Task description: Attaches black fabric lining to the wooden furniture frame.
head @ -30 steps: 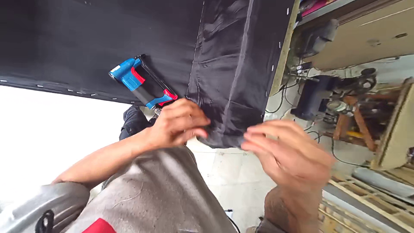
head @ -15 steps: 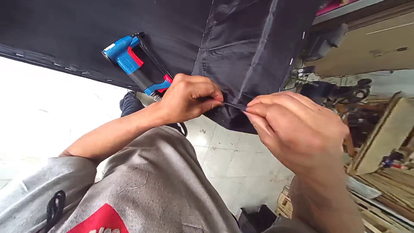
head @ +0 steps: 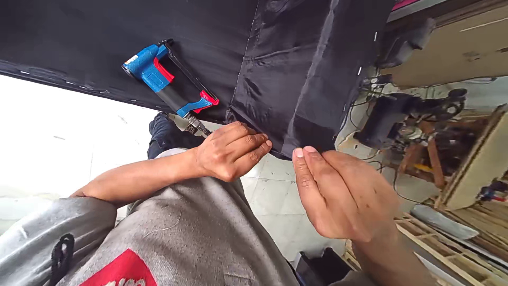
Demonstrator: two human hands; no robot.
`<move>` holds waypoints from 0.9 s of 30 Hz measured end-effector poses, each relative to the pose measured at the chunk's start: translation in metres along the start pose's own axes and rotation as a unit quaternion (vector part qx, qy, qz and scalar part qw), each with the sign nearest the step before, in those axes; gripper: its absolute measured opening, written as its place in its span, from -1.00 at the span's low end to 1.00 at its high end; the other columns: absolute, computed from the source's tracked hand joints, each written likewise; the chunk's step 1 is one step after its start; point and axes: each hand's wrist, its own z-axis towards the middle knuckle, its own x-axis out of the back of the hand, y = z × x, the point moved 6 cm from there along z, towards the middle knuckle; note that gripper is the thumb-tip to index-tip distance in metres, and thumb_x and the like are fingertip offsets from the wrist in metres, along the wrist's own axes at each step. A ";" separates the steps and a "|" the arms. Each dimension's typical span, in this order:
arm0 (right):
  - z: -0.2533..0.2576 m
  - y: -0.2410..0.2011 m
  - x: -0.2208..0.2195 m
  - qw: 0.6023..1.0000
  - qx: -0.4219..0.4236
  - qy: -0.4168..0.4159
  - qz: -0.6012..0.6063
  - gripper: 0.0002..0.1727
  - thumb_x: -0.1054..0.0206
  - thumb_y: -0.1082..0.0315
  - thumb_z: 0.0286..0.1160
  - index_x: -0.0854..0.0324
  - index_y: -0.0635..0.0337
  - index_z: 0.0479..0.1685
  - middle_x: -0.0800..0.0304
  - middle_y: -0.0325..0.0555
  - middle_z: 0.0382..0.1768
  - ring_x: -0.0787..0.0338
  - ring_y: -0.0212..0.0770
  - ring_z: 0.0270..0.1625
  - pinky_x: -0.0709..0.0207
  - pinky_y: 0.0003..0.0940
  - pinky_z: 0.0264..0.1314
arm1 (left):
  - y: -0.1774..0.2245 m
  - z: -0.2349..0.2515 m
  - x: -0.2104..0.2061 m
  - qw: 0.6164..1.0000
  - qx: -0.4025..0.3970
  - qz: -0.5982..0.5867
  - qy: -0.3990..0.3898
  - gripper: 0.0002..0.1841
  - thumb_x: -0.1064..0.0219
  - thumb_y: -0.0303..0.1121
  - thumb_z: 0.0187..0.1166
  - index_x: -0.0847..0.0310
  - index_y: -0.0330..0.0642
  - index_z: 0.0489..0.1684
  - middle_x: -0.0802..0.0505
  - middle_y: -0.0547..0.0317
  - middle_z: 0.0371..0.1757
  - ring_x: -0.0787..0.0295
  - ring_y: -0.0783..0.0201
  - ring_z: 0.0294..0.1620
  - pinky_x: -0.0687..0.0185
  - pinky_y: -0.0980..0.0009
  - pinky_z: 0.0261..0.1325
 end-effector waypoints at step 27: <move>0.075 -0.103 -0.091 0.889 -0.331 0.051 0.313 -0.70 -0.24 0.30 0.68 -0.76 0.15 0.22 -0.86 0.01 0.16 -0.82 0.00 0.22 -0.66 -0.10 0.33 | -0.031 0.124 -0.054 0.783 -0.341 -0.167 -0.492 -0.68 -0.27 0.00 0.61 -0.84 0.42 0.22 -0.71 0.17 0.55 -0.17 -0.27 0.81 0.21 -0.48 0.75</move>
